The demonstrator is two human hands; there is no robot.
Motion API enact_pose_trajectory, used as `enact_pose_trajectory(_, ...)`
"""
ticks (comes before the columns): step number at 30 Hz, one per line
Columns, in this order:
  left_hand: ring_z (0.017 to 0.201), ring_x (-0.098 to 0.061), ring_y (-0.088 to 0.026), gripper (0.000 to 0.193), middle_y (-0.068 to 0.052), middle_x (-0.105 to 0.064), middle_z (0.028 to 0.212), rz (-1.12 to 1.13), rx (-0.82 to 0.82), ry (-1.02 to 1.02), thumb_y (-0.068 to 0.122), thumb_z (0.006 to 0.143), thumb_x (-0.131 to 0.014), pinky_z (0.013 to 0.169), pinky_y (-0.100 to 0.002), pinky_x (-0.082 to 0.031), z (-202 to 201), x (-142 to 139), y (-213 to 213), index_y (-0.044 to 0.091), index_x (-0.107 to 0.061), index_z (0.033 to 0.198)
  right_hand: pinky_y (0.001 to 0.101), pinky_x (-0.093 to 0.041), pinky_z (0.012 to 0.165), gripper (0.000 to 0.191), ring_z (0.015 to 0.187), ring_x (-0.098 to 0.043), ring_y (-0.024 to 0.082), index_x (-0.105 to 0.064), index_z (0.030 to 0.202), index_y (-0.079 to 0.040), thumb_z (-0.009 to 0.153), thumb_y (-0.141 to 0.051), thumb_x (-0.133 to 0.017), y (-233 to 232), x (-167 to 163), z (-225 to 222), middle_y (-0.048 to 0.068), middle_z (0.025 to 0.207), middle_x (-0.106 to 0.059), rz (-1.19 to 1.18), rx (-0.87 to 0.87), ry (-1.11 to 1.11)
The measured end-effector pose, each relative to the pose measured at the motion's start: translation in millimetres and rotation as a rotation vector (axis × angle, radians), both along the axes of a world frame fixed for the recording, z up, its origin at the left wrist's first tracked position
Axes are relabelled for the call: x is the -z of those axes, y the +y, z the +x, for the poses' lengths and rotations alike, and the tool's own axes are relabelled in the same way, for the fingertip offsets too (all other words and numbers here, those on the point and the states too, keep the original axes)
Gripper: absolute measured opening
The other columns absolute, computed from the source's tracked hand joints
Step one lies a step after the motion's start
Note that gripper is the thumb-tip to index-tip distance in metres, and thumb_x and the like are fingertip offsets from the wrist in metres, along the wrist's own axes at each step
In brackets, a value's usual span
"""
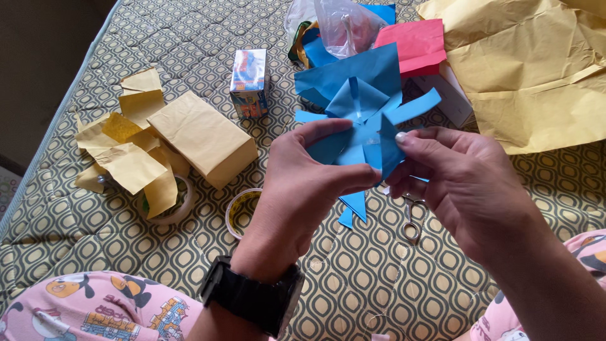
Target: The person folds and shapes blue paper into a decorative bow, trims the paper with scissors, and secures it with tape. They attach the finished bow to a yellow paper-wrapped box, then unfold a sheet of red paper and begin cutting it with scissors.
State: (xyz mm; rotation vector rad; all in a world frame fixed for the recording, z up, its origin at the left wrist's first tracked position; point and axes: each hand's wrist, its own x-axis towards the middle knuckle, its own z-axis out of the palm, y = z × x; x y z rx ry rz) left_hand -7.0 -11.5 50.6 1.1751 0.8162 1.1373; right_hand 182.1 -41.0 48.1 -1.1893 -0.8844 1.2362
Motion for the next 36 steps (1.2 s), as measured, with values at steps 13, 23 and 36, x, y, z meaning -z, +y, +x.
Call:
enact_pose_trajectory(13, 0.078, -0.072, -0.009, 0.025, -0.010, -0.080, 0.094, 0.148, -0.277, -0.022, 0.009, 0.081, -0.081, 0.069, -0.021, -0.059, 12, 11, -2, -0.005, -0.078, 0.102, 0.0351, -0.057, 0.067, 0.019, 0.069, -0.069, 0.020, -0.075, 0.098, 0.005, 0.090, -0.012, -0.071, -1, -4, -1, 0.013, 0.084, -0.074, -0.057, 0.009, -0.141)
enact_pose_trajectory(23, 0.072, -0.070, -0.010, 0.027, -0.009, -0.077, 0.088, 0.052, -0.335, -0.109, 0.004, 0.075, -0.085, 0.064, -0.020, -0.056, 19, 13, -3, -0.006, -0.079, 0.099, 0.0328, -0.056, 0.065, 0.018, 0.068, -0.067, 0.017, -0.075, 0.098, 0.005, 0.091, -0.011, -0.071, 1, -2, -2, 0.011, 0.083, -0.074, -0.055, 0.012, -0.128)
enact_pose_trajectory(36, 0.063, -0.068, -0.009, 0.030, -0.011, -0.078, 0.084, -0.103, -0.361, -0.215, 0.002, 0.074, -0.083, 0.053, -0.019, -0.052, 25, 8, -9, -0.006, -0.077, 0.101, 0.0300, -0.054, 0.063, 0.018, 0.066, -0.067, 0.017, -0.075, 0.097, 0.008, 0.089, -0.008, -0.072, 1, -3, -4, 0.013, 0.082, -0.074, -0.014, 0.016, -0.132)
